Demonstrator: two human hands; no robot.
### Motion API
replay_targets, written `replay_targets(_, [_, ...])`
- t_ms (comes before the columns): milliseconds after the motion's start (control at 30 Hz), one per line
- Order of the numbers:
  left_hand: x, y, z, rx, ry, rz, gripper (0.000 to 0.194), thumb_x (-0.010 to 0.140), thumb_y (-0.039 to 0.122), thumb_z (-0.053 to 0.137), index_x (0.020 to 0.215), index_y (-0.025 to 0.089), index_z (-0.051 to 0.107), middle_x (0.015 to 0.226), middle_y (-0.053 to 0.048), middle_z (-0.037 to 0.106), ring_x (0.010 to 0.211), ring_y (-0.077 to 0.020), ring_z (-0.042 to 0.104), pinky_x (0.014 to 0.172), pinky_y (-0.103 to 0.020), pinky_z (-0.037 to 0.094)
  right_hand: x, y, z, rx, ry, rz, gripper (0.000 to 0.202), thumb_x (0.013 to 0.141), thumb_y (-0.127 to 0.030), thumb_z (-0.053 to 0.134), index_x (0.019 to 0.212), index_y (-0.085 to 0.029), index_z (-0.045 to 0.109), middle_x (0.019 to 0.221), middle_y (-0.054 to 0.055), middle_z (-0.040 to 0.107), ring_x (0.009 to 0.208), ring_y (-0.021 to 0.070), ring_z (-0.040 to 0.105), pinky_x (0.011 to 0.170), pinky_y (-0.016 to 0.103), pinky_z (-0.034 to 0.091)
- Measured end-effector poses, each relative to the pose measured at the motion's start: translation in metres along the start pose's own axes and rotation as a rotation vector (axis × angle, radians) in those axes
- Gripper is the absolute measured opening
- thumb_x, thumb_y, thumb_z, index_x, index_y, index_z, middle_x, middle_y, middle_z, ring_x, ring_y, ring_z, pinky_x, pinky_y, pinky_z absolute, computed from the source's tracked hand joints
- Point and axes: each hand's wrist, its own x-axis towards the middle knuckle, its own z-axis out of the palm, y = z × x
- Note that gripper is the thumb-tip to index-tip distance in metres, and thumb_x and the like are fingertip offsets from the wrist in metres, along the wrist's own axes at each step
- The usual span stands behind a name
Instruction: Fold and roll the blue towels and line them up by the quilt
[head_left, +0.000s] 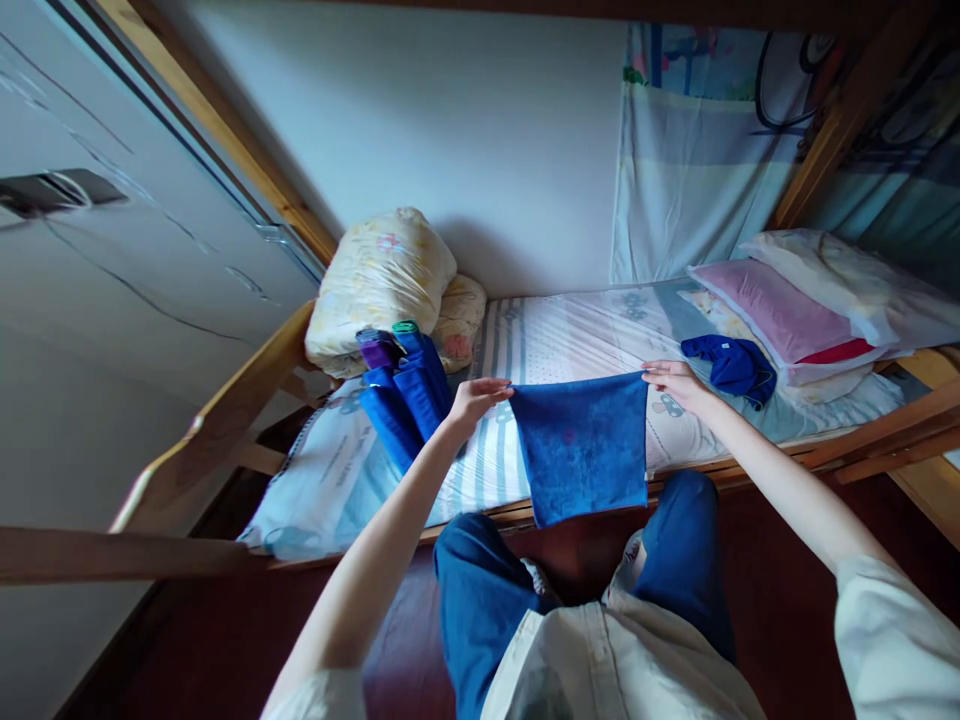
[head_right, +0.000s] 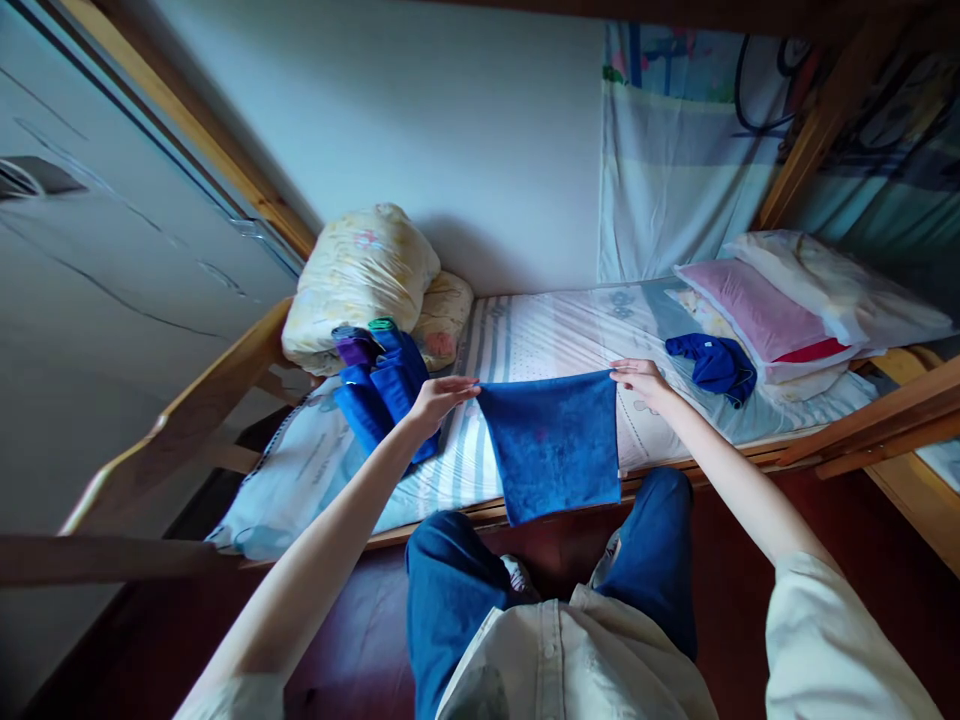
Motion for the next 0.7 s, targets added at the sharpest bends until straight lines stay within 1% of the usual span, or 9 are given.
replay_targets(100, [0.035, 0.007, 0.01, 0.071, 0.085, 0.055, 0.053, 0.055, 0.054, 0.094, 0.085, 0.013, 0.076, 0.084, -0.011, 0.077, 0.087, -0.0264, 0.071, 0.081, -0.039, 0.056, 0.036, -0.006, 0.018, -0.01, 0.116, -0.085, 0.036, 0.05, -0.021, 0.097, 0.081, -0.017, 0.079, 0.074, 0.003, 0.075, 0.062, 0.0112, 0.058, 0.057, 0.023, 0.041])
replay_targets(200, [0.061, 0.017, 0.016, 0.093, 0.158, 0.104, 0.051, 0.067, 0.051, 0.089, 0.096, 0.011, 0.076, 0.093, -0.012, 0.077, 0.097, -0.0268, 0.07, 0.091, -0.042, 0.055, 0.06, -0.013, 0.03, -0.005, 0.188, -0.227, 0.036, 0.056, -0.021, 0.093, 0.088, -0.016, 0.078, 0.076, 0.002, 0.074, 0.071, 0.013, 0.062, 0.067, 0.025, 0.046])
replay_targets(300, [0.07, 0.016, 0.013, 0.094, 0.186, 0.208, 0.058, 0.068, 0.055, 0.087, 0.106, 0.013, 0.076, 0.101, -0.011, 0.077, 0.104, -0.0263, 0.07, 0.095, -0.04, 0.054, 0.067, -0.015, 0.033, -0.029, 0.219, -0.363, 0.039, 0.062, -0.024, 0.089, 0.098, -0.017, 0.077, 0.081, 0.002, 0.074, 0.078, 0.0145, 0.062, 0.072, 0.026, 0.046])
replay_targets(367, [0.066, 0.004, 0.009, 0.123, 0.189, 0.288, 0.063, 0.07, 0.061, 0.083, 0.109, 0.012, 0.077, 0.1, -0.009, 0.077, 0.103, -0.0259, 0.07, 0.091, -0.038, 0.053, 0.065, -0.008, 0.031, -0.075, 0.215, -0.395, 0.04, 0.064, -0.025, 0.087, 0.102, -0.017, 0.077, 0.083, 0.002, 0.075, 0.078, 0.0151, 0.062, 0.071, 0.026, 0.045])
replay_targets(433, [0.056, -0.017, 0.006, 0.167, 0.186, 0.308, 0.062, 0.072, 0.062, 0.08, 0.108, 0.011, 0.077, 0.098, -0.008, 0.078, 0.099, -0.0245, 0.069, 0.086, -0.036, 0.052, 0.058, 0.007, 0.028, -0.128, 0.186, -0.385, 0.038, 0.064, -0.025, 0.085, 0.101, -0.017, 0.077, 0.082, 0.002, 0.075, 0.075, 0.0152, 0.06, 0.069, 0.027, 0.043])
replay_targets(500, [0.042, -0.045, 0.007, 0.21, 0.188, 0.268, 0.055, 0.072, 0.059, 0.08, 0.103, 0.013, 0.078, 0.095, -0.008, 0.078, 0.093, -0.0228, 0.07, 0.079, -0.033, 0.051, 0.049, 0.032, 0.025, -0.169, 0.152, -0.349, 0.032, 0.065, -0.024, 0.083, 0.096, -0.018, 0.078, 0.08, 0.002, 0.075, 0.071, 0.0151, 0.059, 0.069, 0.027, 0.043])
replay_targets(567, [0.025, -0.079, 0.012, 0.256, 0.192, 0.192, 0.045, 0.072, 0.053, 0.079, 0.097, 0.015, 0.079, 0.092, -0.009, 0.079, 0.086, -0.0219, 0.07, 0.073, -0.032, 0.05, 0.037, 0.065, 0.023, -0.193, 0.129, -0.284, 0.023, 0.064, -0.023, 0.082, 0.086, -0.018, 0.078, 0.078, 0.002, 0.075, 0.07, 0.0158, 0.059, 0.071, 0.029, 0.045])
replay_targets(633, [0.005, -0.115, 0.018, 0.329, 0.175, 0.085, 0.035, 0.072, 0.046, 0.078, 0.093, 0.018, 0.079, 0.088, -0.009, 0.079, 0.082, -0.0223, 0.071, 0.071, -0.031, 0.051, 0.024, 0.104, 0.022, -0.204, 0.124, -0.177, 0.014, 0.061, -0.02, 0.08, 0.074, -0.018, 0.076, 0.075, 0.002, 0.074, 0.07, 0.0167, 0.06, 0.073, 0.031, 0.047])
replay_targets(700, [-0.017, -0.152, 0.026, 0.4, 0.108, -0.035, 0.028, 0.073, 0.039, 0.077, 0.091, 0.019, 0.08, 0.085, -0.008, 0.08, 0.083, -0.0241, 0.072, 0.073, -0.031, 0.053, 0.008, 0.145, 0.022, -0.206, 0.14, -0.026, 0.01, 0.057, -0.015, 0.078, 0.066, -0.018, 0.075, 0.071, 0.002, 0.074, 0.067, 0.0162, 0.059, 0.074, 0.031, 0.049])
